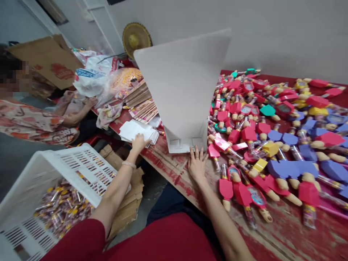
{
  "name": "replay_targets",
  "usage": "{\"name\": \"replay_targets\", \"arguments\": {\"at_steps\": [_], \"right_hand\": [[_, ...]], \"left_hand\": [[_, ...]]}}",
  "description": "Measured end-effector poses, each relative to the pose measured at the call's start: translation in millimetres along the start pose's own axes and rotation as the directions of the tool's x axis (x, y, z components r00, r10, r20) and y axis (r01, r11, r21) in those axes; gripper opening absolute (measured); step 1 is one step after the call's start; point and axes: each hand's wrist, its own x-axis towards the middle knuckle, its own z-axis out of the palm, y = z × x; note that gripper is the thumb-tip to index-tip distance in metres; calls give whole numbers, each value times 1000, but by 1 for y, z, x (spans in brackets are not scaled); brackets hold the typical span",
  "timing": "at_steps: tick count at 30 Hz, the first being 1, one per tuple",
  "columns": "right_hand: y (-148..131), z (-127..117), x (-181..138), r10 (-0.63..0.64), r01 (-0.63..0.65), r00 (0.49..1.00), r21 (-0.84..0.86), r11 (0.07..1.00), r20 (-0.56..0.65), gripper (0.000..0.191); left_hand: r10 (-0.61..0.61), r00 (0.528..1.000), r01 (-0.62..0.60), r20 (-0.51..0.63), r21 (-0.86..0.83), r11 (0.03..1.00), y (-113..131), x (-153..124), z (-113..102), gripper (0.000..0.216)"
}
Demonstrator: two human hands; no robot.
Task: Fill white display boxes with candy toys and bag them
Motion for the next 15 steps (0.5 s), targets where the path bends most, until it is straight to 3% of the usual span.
{"name": "replay_targets", "arguments": {"at_steps": [2, 5, 8, 10, 11, 13, 15], "right_hand": [[0, -1, 0, -3, 3, 1000, 19, 1000, -1, 59], [-1, -1, 2, 19, -20, 1000, 77, 997, 10, 59], [-6, -15, 4, 83, -95, 995, 206, 974, 63, 56], [-19, -42, 2, 141, -154, 988, 364, 919, 60, 56], [-29, -61, 1, 137, -136, 990, 466, 874, 31, 58], [-53, -104, -3, 43, 8, 997, 665, 747, -61, 64], [-76, -142, -7, -82, 91, 995, 809, 580, -53, 58]], "left_hand": [[25, 998, -28, 66, 40, 999, -8, -4, 5, 35], [45, 996, -48, 79, 29, 998, -12, -37, -1, 29], [95, 985, -111, -146, -100, 989, -22, -87, -45, 34], [140, 918, -241, -370, -243, 939, -28, -120, -87, 32], [168, 900, -298, -402, -288, 910, -29, -134, -107, 29], [252, 900, -385, -356, -375, 843, -23, -149, -136, 23], [290, 921, -385, -260, -503, 774, -8, -150, -139, 23]]}}
